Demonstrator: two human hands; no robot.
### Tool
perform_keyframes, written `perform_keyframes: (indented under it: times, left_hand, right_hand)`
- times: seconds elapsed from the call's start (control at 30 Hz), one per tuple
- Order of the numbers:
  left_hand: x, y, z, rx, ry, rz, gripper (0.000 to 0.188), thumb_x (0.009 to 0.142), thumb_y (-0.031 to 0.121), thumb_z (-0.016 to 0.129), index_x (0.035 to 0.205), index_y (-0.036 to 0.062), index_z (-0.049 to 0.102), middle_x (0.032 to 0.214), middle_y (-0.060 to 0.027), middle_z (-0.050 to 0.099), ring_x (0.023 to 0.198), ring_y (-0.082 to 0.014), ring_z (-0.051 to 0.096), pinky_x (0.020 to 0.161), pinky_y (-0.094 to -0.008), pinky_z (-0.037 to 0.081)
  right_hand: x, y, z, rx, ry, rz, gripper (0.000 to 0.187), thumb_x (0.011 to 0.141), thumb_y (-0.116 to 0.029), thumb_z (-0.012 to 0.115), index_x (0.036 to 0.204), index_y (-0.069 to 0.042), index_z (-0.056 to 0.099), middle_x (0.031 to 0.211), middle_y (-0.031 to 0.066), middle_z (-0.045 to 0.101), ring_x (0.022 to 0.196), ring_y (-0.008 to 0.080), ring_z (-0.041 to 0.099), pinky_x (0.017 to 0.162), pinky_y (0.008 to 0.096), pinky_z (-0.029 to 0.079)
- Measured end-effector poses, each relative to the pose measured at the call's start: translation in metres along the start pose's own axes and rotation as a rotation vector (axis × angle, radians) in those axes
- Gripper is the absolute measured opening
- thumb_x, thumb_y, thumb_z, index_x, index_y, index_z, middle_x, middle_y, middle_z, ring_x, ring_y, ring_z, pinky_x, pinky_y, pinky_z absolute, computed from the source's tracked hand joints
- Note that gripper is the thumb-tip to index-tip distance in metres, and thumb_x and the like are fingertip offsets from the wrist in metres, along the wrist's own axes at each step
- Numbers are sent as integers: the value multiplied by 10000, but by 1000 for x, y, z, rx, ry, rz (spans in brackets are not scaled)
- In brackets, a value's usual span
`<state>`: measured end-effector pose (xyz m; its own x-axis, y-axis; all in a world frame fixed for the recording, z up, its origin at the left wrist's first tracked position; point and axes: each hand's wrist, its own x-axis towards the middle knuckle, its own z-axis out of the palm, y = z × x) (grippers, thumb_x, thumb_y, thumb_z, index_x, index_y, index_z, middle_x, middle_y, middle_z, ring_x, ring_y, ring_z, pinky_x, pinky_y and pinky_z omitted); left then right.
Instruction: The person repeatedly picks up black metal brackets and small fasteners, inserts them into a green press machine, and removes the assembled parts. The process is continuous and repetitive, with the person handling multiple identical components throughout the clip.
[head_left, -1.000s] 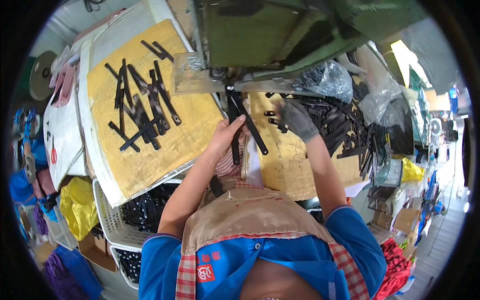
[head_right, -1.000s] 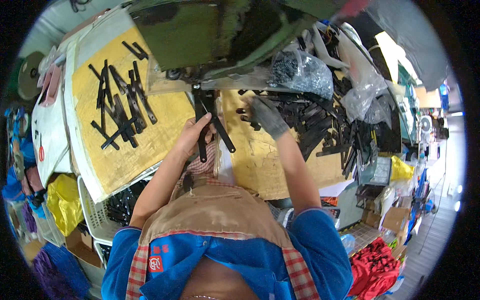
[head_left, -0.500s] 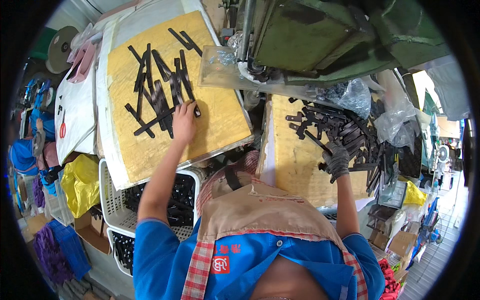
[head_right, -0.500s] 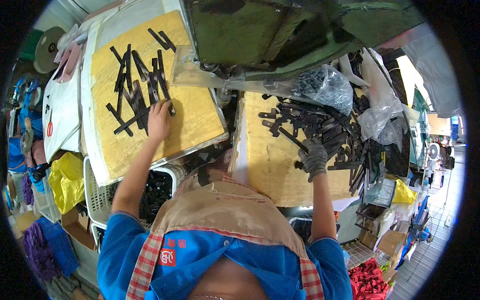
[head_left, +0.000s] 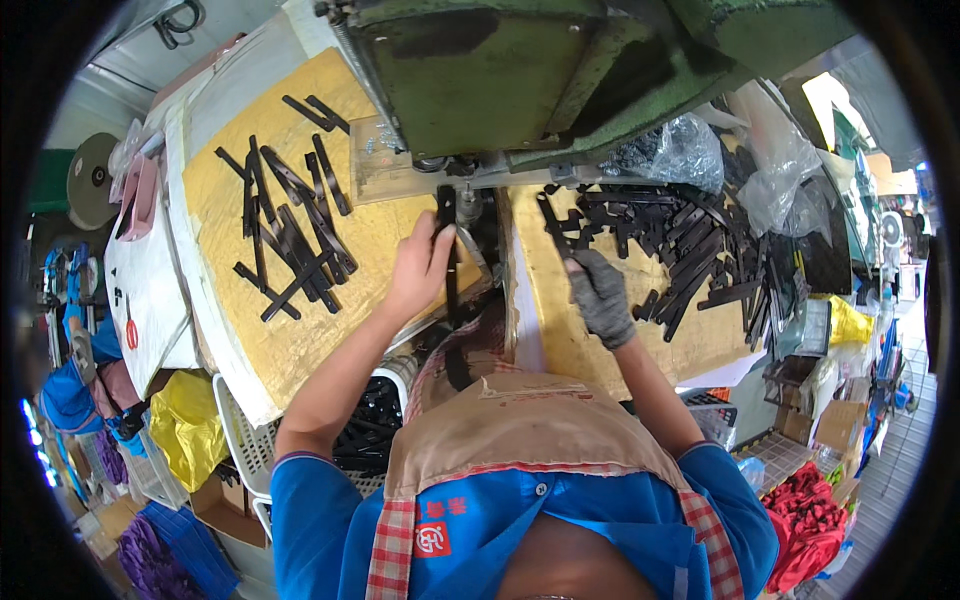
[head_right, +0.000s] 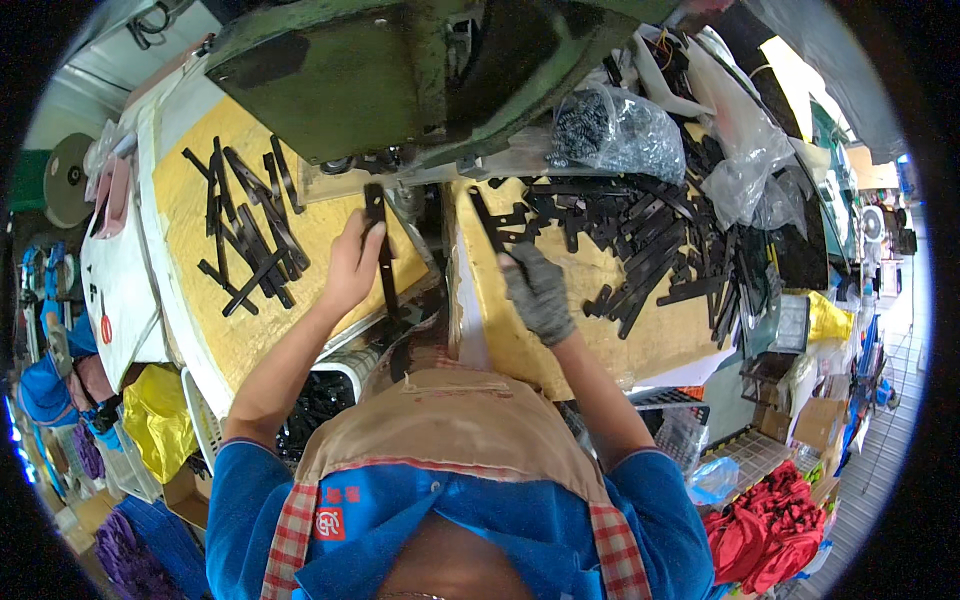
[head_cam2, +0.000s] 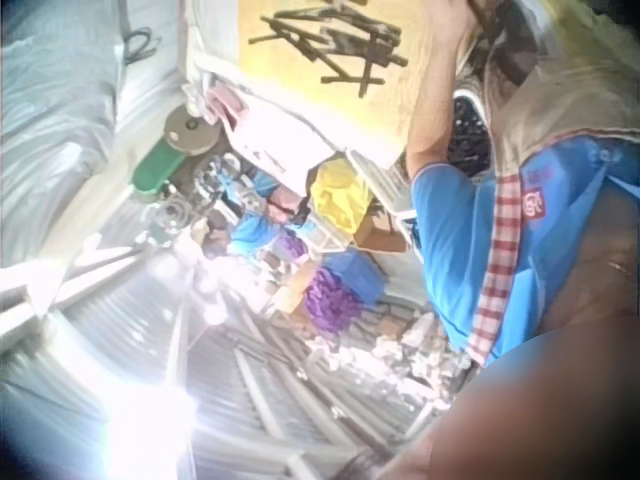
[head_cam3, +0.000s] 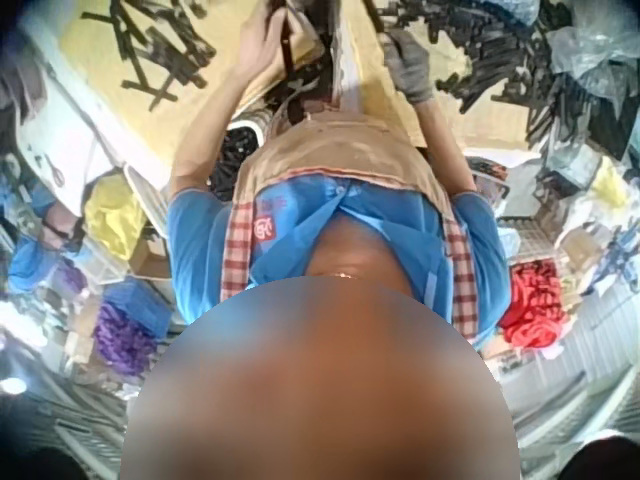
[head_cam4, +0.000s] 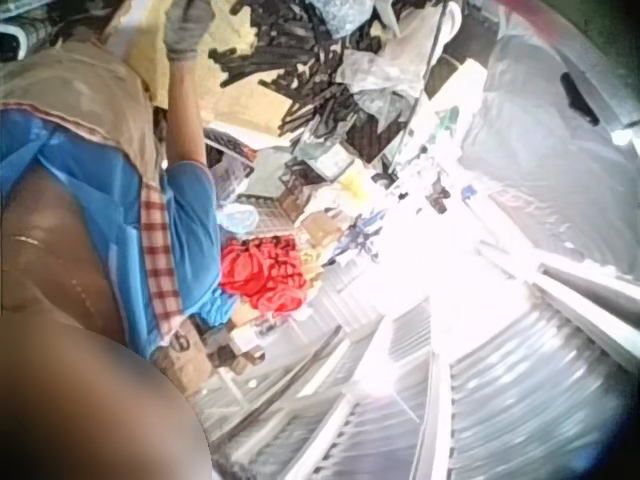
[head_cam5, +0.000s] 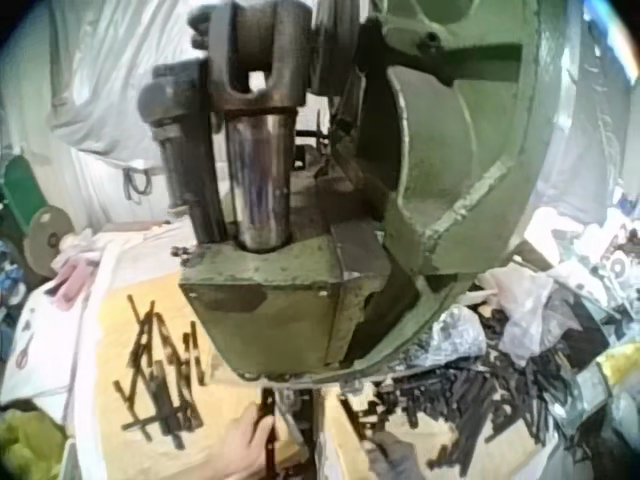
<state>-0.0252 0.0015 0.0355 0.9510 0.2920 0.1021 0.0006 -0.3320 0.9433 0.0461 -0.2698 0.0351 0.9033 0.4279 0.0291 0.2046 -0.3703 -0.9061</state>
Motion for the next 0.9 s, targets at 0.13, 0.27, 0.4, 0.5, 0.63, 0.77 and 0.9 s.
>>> perform_keyframes:
  times: [0.13, 0.27, 0.4, 0.5, 0.63, 0.77, 0.9]
  left_hand:
    - [24, 14, 18, -295, -63, -193, 174, 1031, 185, 459, 984, 18, 456, 624, -75, 577, 549, -154, 597, 535, -303, 466]
    - [24, 2, 19, -286, -25, -300, 197, 1022, 193, 486, 947, 11, 485, 632, -82, 573, 547, -152, 591, 533, -279, 455]
    - [32, -32, 17, 2, 235, -98, 193, 981, 176, 547, 923, -8, 553, 649, -99, 568, 568, -148, 598, 536, -289, 452]
    - [97, -52, -5, 295, 318, 430, 135, 909, 104, 590, 948, -24, 605, 649, -105, 567, 570, -158, 565, 535, -315, 433]
    - [174, -60, 1, 715, 140, 540, 132, 899, 95, 589, 950, -25, 608, 662, -113, 578, 580, -175, 569, 542, -326, 433]
    - [200, -60, 13, 798, 51, 457, 131, 890, 87, 587, 952, -26, 611, 675, -122, 589, 590, -191, 572, 548, -336, 433]
    - [190, -64, 0, 703, 103, 438, 131, 880, 78, 586, 954, -26, 613, 688, -131, 600, 600, -208, 575, 555, -347, 432]
  right_hand:
    - [13, -18, 35, 89, -51, 7, 170, 968, -202, 611, 877, -60, 596, 607, 4, 521, 504, 85, 545, 486, 272, 427]
    - [25, -34, 52, 14, -92, -87, 212, 962, -224, 606, 866, -35, 596, 637, 79, 575, 531, 175, 577, 516, 317, 442]
    - [33, -28, 64, -79, -103, -80, 248, 947, -271, 605, 936, -24, 629, 686, 168, 623, 615, 334, 625, 571, 401, 480]
    - [32, -13, 71, -135, -113, -39, 292, 948, -315, 597, 1007, -32, 640, 709, 174, 645, 667, 351, 653, 612, 416, 507]
    - [35, 10, 60, -244, -201, -97, 303, 920, -318, 629, 1042, -42, 649, 855, 163, 675, 798, 334, 673, 724, 394, 535]
    - [64, 35, 3, -779, -97, -181, 303, 791, -255, 726, 1044, -97, 672, 1133, 109, 633, 1008, 341, 616, 876, 414, 511]
    - [101, 37, -10, -932, -195, -292, 345, 703, -219, 734, 1025, -108, 677, 1093, 143, 597, 976, 350, 607, 888, 452, 489]
